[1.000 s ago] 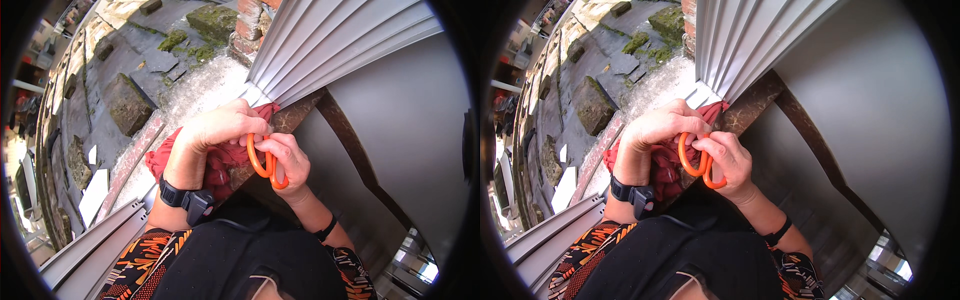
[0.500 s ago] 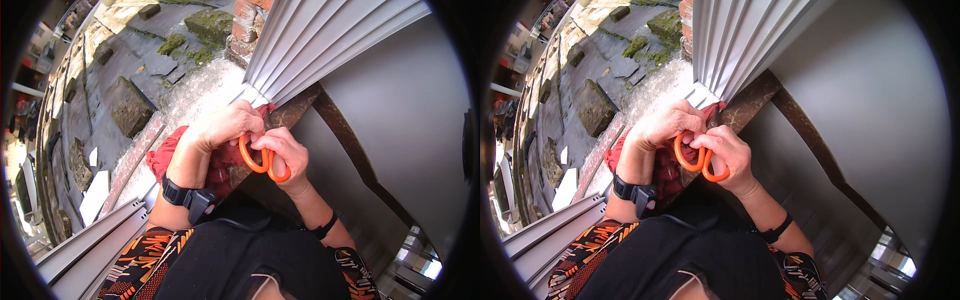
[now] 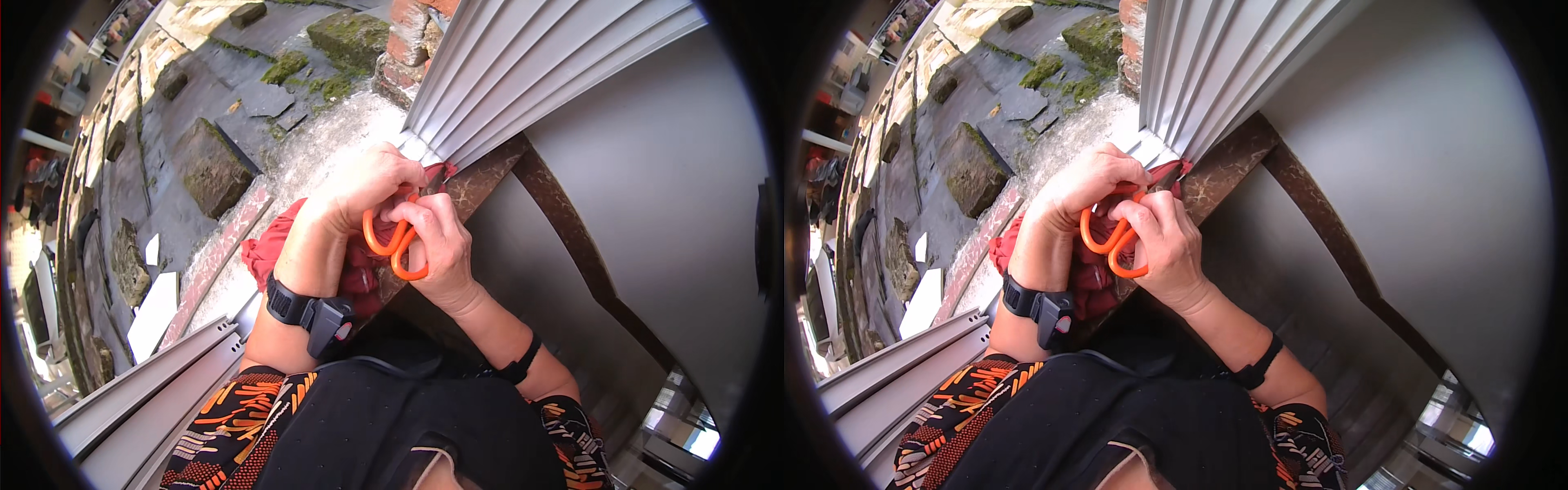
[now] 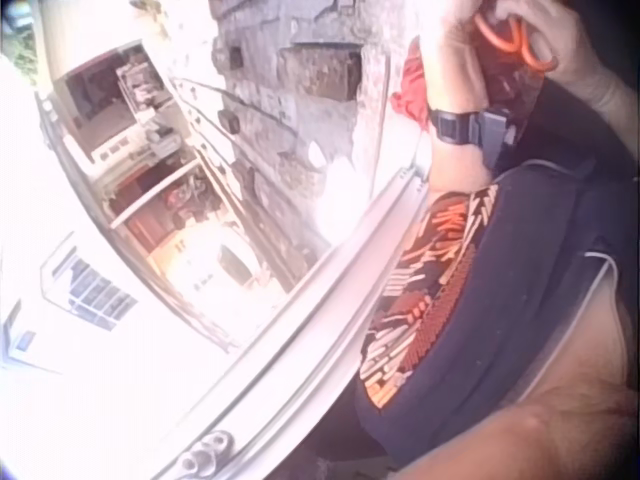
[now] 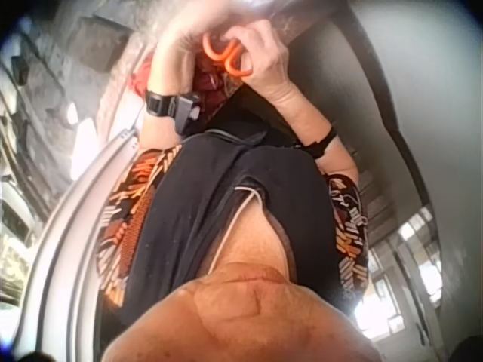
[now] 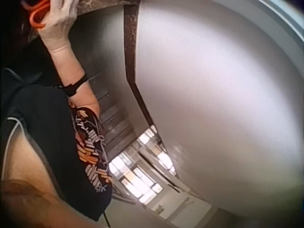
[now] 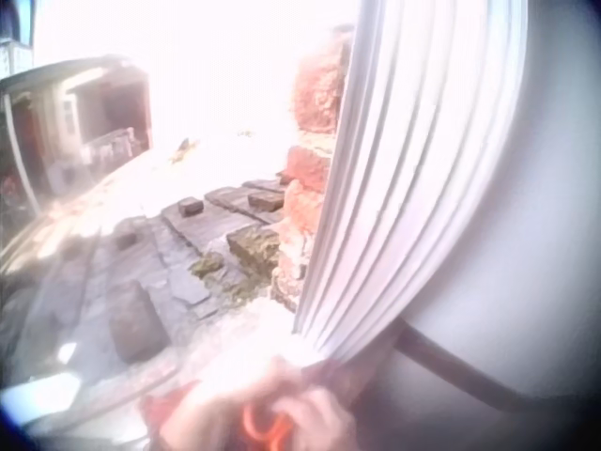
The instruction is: Cutting and tucking a cloth rag into a window frame gap to act as a seal or repair.
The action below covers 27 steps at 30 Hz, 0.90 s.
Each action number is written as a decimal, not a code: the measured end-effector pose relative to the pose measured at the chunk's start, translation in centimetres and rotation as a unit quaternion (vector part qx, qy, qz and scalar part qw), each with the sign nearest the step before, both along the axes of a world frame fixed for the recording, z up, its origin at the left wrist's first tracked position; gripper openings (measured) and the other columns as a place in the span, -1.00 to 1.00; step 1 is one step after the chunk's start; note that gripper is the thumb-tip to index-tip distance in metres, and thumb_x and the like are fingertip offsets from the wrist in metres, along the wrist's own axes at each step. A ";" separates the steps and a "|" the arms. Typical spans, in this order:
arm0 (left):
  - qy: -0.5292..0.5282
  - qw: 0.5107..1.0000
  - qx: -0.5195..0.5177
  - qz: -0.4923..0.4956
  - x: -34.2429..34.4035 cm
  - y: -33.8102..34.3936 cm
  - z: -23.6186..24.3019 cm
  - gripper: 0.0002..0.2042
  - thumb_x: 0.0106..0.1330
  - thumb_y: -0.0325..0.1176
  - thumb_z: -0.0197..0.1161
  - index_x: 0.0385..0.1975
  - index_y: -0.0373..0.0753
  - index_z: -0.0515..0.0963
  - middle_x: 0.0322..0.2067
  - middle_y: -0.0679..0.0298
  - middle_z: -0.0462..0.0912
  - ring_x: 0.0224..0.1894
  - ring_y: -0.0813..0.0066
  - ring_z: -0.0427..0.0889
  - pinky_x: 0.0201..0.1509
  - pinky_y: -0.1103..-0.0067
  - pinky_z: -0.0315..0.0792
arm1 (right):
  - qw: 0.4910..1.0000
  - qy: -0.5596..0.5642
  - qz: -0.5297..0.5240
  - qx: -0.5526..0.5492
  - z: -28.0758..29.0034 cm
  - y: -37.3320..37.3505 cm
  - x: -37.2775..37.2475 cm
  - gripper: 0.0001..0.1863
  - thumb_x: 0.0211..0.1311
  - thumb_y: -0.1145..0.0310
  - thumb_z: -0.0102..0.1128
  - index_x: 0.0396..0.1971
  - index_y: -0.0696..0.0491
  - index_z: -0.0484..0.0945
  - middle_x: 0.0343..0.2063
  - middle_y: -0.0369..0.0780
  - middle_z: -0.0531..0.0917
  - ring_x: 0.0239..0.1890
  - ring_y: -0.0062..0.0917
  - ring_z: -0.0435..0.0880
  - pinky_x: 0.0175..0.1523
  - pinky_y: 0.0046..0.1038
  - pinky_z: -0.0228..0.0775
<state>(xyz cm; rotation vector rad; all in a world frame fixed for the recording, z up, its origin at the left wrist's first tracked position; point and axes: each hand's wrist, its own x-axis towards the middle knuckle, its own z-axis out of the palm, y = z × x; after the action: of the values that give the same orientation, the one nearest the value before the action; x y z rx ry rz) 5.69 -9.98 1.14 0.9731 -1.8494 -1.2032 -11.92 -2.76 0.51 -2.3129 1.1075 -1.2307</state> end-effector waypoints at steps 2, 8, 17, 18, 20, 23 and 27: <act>0.064 0.986 0.156 0.006 0.2 -0.1 1.4 -0.67 0.33 -0.16 0.29 -0.54 -0.33 0.65 -0.61 0.29 0.62 -0.62 0.58 0.57 -0.59 0.62 0.41 | 1.000 0.003 -0.022 -0.014 -0.4 0.0 0.1 -0.44 0.01 0.59 0.37 0.09 0.00 0.53 -0.15 -0.13 0.54 -0.20 -0.19 0.63 -0.06 -0.21 0.54; 0.206 0.929 0.302 0.056 -0.1 0.8 4.7 -0.39 0.30 0.31 0.31 -0.26 -0.27 0.64 -0.50 0.26 0.65 -0.62 0.57 0.59 -0.63 0.72 0.45 | 0.998 -0.015 -0.056 0.011 1.5 -1.7 0.7 -0.15 0.06 0.64 0.35 0.44 0.06 0.31 0.05 -0.05 0.53 -0.02 -0.12 0.67 0.05 -0.18 0.55; 0.142 0.950 0.248 0.124 0.6 1.1 6.5 -0.55 0.38 -0.36 0.31 0.25 -0.31 0.56 -0.30 0.20 0.74 -0.57 0.58 0.67 -0.56 0.70 0.52 | 0.997 -0.060 0.003 0.042 1.5 0.6 -2.3 -0.41 0.16 0.72 0.27 0.26 0.20 0.52 0.22 -0.01 0.51 0.03 -0.32 0.71 0.11 -0.34 0.60; 0.112 0.956 0.248 0.107 0.8 1.1 6.6 -0.56 0.35 -0.46 0.25 0.25 -0.25 0.60 -0.25 0.16 0.76 -0.59 0.60 0.64 -0.57 0.72 0.49 | 0.992 -0.085 -0.010 0.092 1.2 1.2 -2.7 -0.57 0.29 0.64 0.23 0.17 0.21 0.57 0.06 -0.05 0.62 -0.13 -0.43 0.73 -0.06 -0.47 0.60; 0.102 0.965 0.219 0.101 0.7 1.1 6.6 -0.56 0.32 -0.51 0.23 0.23 -0.22 0.62 -0.23 0.16 0.77 -0.60 0.62 0.64 -0.57 0.73 0.48 | 0.893 -0.254 0.013 0.372 1.0 1.0 -3.2 -0.62 0.37 0.54 0.20 0.17 0.21 0.58 -0.06 -0.09 0.67 -0.23 -0.47 0.72 -0.15 -0.54 0.54; 0.090 0.970 0.213 0.070 1.0 1.4 7.4 -0.48 0.23 -0.63 0.13 0.22 -0.17 0.65 -0.25 0.27 0.76 -0.59 0.69 0.57 -0.56 0.73 0.42 | 0.727 -0.410 0.044 0.548 1.6 -0.3 -2.2 -0.63 0.53 0.32 0.09 0.20 0.19 0.54 -0.25 -0.17 0.69 -0.35 -0.45 0.69 -0.30 -0.59 0.42; 0.087 0.970 0.221 0.056 1.2 1.5 6.5 -0.39 0.15 -0.72 0.01 0.20 -0.13 0.68 -0.37 0.41 0.69 -0.56 0.76 0.45 -0.56 0.73 0.27 | 0.563 -0.543 0.120 0.611 0.7 -3.9 -1.5 -0.68 0.56 0.20 0.05 0.03 0.14 0.53 -0.34 -0.19 0.63 -0.39 -0.37 0.67 -0.42 -0.55 0.28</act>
<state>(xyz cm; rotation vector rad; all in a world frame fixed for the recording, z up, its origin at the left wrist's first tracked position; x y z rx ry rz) 6.91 -8.46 7.64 1.1484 -1.3972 -1.6137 -13.38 -6.63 1.25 -0.3718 0.6389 -0.8994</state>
